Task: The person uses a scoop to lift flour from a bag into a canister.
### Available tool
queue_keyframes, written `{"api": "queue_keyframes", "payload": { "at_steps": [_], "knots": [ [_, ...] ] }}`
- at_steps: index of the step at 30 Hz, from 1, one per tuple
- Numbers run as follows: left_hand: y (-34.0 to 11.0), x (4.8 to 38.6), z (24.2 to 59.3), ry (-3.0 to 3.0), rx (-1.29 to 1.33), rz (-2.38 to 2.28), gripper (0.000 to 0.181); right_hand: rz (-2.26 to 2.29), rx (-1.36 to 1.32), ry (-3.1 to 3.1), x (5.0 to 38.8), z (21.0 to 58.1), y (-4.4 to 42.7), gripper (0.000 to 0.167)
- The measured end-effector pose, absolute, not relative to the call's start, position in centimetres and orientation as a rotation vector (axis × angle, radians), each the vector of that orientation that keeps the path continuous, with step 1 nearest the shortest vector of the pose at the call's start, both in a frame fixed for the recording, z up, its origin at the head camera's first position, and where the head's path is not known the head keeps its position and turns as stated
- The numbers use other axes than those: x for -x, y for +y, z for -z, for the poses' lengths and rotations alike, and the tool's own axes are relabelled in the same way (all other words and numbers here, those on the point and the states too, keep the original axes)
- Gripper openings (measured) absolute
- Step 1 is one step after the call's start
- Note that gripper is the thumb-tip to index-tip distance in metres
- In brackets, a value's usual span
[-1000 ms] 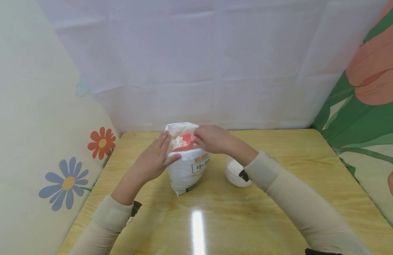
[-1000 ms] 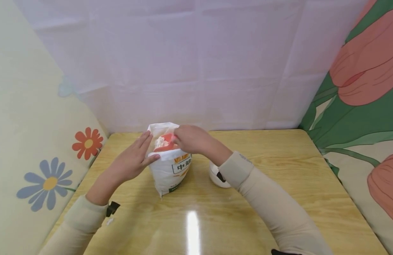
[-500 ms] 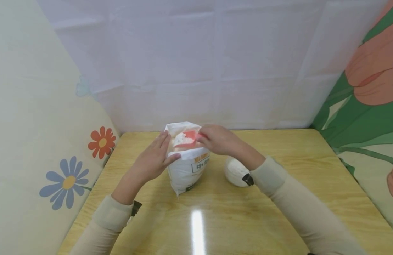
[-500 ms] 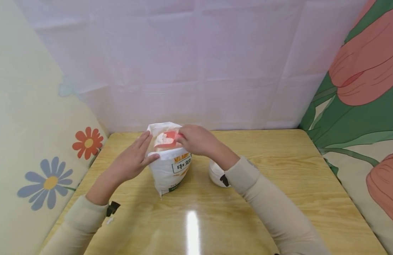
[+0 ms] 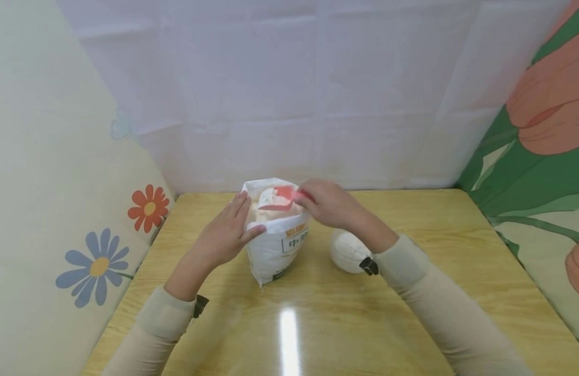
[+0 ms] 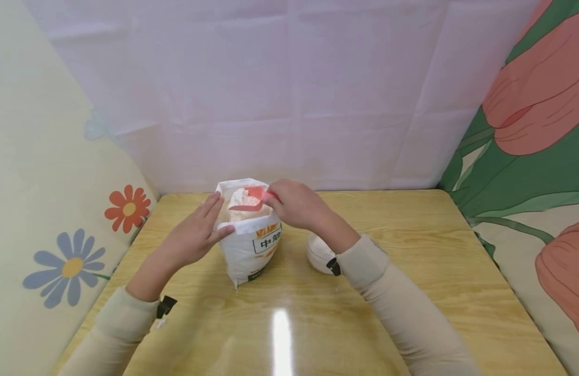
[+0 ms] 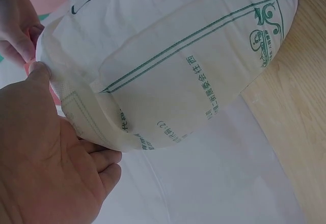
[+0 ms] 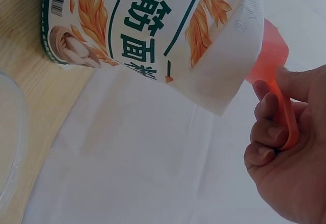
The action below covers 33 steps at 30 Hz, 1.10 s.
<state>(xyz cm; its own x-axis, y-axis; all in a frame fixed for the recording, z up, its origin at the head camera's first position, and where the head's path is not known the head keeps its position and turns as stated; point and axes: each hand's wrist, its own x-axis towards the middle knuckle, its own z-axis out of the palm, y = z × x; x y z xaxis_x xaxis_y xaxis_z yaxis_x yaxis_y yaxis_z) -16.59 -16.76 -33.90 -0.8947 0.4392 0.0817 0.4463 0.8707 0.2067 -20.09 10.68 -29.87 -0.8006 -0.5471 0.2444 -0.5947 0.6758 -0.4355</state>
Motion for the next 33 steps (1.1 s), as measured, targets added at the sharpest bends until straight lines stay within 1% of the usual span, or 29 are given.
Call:
{"api": "queue_keyframes", "payload": {
  "at_steps": [14,21,33],
  "knots": [
    [-16.6,16.5,33.9,-3.027,0.72,0.326,0.089,-0.809,-0.897,-2.807,18.5,28.7,12.2,0.027],
    [-16.6,16.5,33.9,-3.028,0.726,0.329,0.087,-0.821,-0.871,-2.785,17.7,28.5,13.9,0.022],
    [-16.7,16.6,34.1,-3.011,0.726,0.332,0.089,-0.838,-0.787,-2.759,16.0,28.6,17.6,0.026]
  ]
}}
